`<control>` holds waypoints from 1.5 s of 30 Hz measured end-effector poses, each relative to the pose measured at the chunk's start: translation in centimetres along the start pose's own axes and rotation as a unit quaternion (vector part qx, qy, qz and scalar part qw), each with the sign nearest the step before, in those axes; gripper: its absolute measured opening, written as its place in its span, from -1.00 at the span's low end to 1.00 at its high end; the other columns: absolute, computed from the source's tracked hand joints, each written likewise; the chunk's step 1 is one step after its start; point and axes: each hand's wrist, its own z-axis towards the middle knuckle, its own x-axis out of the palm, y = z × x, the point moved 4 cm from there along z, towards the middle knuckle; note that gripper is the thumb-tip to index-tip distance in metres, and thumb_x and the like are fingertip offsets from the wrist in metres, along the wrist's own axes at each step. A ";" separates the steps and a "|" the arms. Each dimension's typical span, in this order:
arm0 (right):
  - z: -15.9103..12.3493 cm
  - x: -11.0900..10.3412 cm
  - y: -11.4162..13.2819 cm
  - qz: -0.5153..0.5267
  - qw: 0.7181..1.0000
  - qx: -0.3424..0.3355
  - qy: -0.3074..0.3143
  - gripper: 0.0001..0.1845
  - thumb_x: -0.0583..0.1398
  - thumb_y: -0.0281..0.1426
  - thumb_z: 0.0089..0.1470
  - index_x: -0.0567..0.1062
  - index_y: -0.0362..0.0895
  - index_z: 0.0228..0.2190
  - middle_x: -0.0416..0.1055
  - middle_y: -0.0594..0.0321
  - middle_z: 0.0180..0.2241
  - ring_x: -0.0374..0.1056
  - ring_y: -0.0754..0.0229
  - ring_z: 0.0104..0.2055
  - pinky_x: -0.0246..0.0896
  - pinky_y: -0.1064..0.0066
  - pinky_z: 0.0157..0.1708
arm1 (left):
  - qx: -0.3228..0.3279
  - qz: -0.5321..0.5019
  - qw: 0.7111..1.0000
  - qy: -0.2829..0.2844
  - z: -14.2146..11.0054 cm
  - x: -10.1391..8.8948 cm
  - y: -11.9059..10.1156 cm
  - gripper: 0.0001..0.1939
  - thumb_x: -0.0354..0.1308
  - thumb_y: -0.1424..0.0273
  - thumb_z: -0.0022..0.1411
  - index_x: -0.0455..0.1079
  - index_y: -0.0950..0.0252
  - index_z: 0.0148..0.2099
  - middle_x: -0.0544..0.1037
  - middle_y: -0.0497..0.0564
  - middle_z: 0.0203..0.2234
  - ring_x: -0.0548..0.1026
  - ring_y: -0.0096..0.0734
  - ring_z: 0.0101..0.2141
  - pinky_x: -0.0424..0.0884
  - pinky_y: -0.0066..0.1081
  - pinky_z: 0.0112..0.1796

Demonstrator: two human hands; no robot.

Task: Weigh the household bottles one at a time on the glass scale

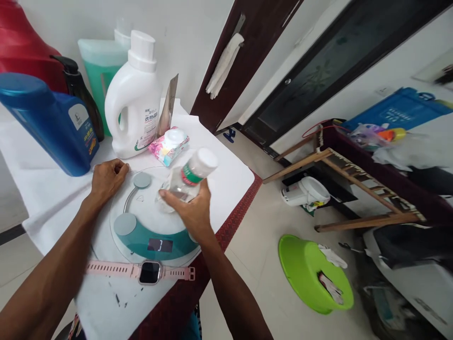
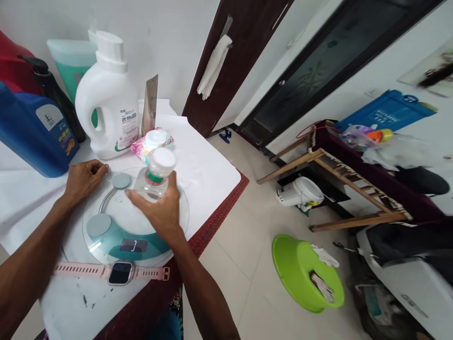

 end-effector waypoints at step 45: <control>15.8 8.5 -4.1 -0.211 0.950 0.209 -0.091 0.35 0.49 -0.06 0.24 -0.12 -0.34 0.63 -0.31 -0.52 0.67 -0.16 -0.44 0.74 0.06 -0.25 0.61 | 0.006 0.037 0.999 0.017 -0.3 1.2 0.2 -0.64 0.08 0.28 0.43 0.70 0.29 -0.12 0.80 0.24 -0.18 0.73 0.06 -0.14 0.50 -0.18 -0.07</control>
